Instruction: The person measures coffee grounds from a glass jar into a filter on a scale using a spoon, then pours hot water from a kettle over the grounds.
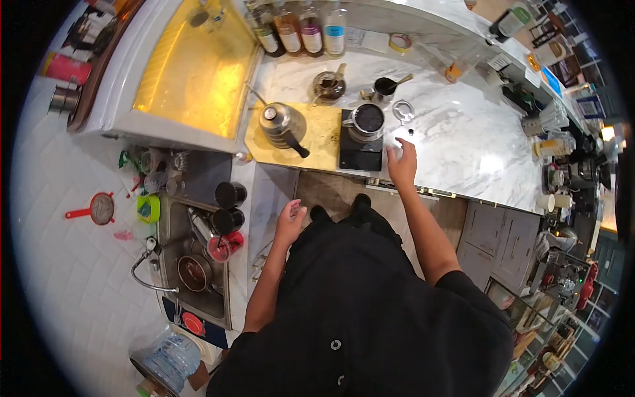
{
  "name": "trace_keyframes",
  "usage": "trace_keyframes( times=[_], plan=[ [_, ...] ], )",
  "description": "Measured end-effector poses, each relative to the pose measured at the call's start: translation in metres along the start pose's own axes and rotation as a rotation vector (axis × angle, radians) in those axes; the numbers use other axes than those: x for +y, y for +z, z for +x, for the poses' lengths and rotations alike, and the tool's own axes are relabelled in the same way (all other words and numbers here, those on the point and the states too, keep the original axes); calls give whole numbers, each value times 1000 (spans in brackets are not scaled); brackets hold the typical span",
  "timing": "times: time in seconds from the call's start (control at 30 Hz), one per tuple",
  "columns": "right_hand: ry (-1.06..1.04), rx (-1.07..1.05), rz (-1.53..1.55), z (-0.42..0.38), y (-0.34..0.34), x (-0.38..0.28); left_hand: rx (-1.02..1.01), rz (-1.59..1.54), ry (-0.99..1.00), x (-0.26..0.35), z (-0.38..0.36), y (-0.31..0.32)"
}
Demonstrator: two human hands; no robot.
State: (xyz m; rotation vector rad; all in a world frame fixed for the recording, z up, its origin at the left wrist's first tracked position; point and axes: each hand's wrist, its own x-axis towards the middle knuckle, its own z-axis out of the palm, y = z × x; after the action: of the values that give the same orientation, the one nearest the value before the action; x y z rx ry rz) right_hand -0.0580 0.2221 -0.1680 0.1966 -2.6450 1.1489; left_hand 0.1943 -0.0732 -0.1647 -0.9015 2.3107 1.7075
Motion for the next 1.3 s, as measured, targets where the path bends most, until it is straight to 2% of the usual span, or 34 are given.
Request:
trace_keyframes(
  times=[0.13,0.2,0.37,0.43,0.57,0.87,1.0,1.17,1.23,1.3],
  plan=[
    [118,-51,-152,52,-3,23,-30,35,28,17,13,25],
    [45,-91,-291,74,3,36,-49,39,28,25,16,37],
    [32,-240,-442,105,9,37,-55,39,25,39,12,58],
    [-70,-286,-464,105,11,38,-36,57,13,43,9,65],
    [-138,-346,-477,84,4,32,-2,64,14,41,2,75],
    [-225,-310,-404,31,-16,26,7,62,-19,42,2,90],
    [-257,-276,-425,7,-24,25,6,48,50,51,11,90],
    [-262,-332,-394,-30,-35,22,-8,57,84,62,27,80],
    [-250,-311,-387,-42,-39,16,84,451,454,64,38,68],
    [-236,-293,-379,-56,-43,11,110,474,480,69,46,62]
  ],
)
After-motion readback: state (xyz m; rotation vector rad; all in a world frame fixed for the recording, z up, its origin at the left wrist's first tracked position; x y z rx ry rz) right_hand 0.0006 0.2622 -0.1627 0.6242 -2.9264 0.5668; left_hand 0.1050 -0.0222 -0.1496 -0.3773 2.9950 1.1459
